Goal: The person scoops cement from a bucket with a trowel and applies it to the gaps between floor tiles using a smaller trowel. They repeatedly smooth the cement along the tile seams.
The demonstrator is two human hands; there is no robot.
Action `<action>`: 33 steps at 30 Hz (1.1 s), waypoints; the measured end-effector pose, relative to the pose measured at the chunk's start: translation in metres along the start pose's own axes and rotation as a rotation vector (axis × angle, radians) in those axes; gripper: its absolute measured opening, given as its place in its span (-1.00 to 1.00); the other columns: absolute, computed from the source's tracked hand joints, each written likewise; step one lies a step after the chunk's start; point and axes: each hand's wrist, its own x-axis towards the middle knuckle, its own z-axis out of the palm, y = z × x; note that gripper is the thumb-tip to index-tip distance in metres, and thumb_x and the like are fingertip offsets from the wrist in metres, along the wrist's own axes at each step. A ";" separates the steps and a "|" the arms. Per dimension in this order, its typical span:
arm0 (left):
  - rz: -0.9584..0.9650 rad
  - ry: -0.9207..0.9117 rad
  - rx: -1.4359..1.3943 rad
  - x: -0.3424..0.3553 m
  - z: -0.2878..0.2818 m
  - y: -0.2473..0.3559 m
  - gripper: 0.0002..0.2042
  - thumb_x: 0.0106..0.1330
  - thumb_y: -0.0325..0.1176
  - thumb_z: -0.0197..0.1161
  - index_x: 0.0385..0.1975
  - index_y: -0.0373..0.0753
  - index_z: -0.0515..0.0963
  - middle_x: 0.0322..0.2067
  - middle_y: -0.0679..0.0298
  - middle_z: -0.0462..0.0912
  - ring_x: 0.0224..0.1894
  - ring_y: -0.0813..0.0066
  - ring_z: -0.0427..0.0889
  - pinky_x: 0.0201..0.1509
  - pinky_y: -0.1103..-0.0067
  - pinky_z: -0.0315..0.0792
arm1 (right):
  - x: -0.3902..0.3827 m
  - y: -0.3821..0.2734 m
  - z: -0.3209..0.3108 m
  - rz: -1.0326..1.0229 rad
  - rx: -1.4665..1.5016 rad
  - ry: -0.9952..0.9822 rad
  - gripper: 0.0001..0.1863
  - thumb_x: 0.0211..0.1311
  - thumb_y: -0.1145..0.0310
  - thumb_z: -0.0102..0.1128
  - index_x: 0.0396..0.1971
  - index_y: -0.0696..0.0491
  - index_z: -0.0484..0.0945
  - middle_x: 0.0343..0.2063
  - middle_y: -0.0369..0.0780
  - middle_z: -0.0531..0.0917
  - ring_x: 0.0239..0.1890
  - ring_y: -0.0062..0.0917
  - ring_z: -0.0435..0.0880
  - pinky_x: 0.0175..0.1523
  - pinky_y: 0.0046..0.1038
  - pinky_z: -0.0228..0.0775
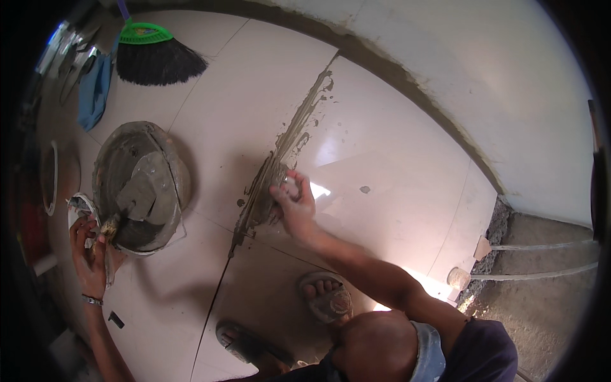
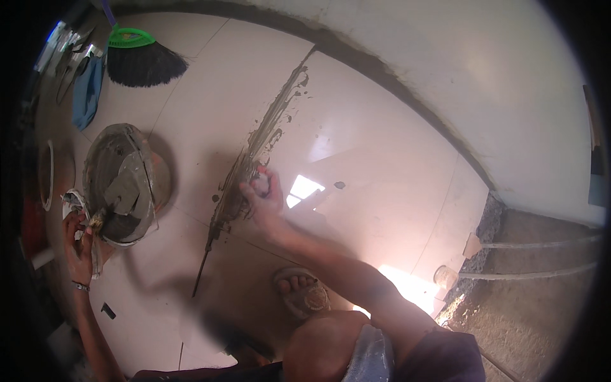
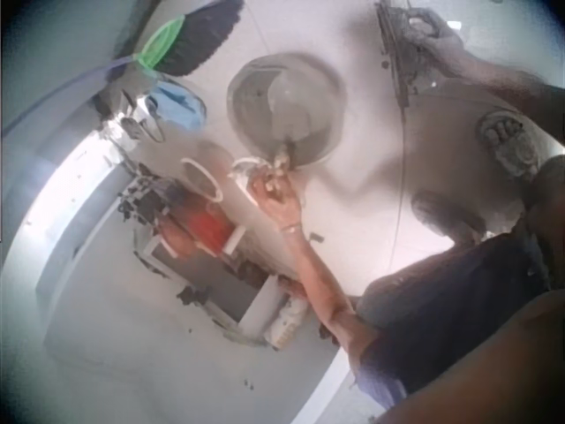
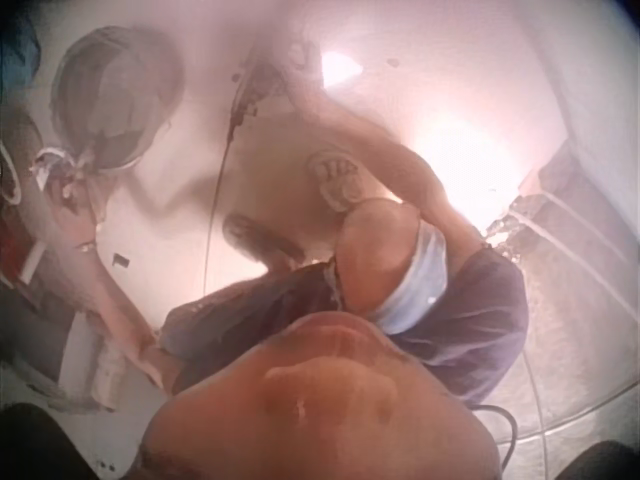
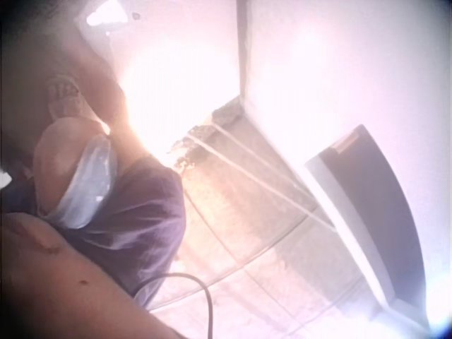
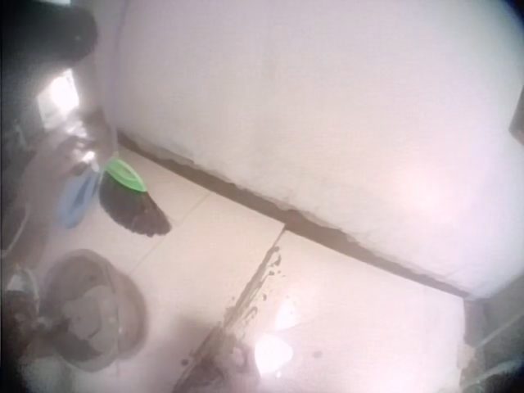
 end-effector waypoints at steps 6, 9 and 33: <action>0.005 -0.009 0.017 -0.004 -0.001 0.009 -0.64 0.42 -0.27 0.18 0.08 -0.36 0.47 0.21 0.08 0.32 0.29 0.17 0.35 0.33 0.34 0.26 | 0.039 -0.042 -0.040 -0.029 0.191 -0.064 -0.61 0.26 0.46 0.32 0.04 0.08 0.41 -0.30 -0.37 0.60 -0.41 -0.70 0.57 -0.49 -0.63 0.37; 0.007 -0.004 0.019 -0.010 -0.003 -0.007 -0.62 0.43 -0.26 0.16 0.13 -0.36 0.46 0.23 0.08 0.31 0.28 0.18 0.36 0.33 0.35 0.26 | 0.077 -0.105 -0.032 -0.077 0.226 -0.094 -0.67 0.30 0.43 0.23 0.02 0.15 0.42 -0.21 -0.21 0.61 -0.27 -0.56 0.65 -0.27 -0.51 0.62; -0.033 -0.003 -0.002 -0.011 0.001 -0.002 -0.67 0.41 -0.28 0.17 0.03 -0.38 0.47 0.22 0.09 0.29 0.24 0.20 0.40 0.31 0.36 0.30 | 0.156 -0.187 -0.050 -0.068 0.007 -0.308 -0.70 0.42 0.28 -0.04 0.00 0.10 0.52 -0.12 -0.19 0.66 -0.11 -0.50 0.66 0.06 -0.40 0.54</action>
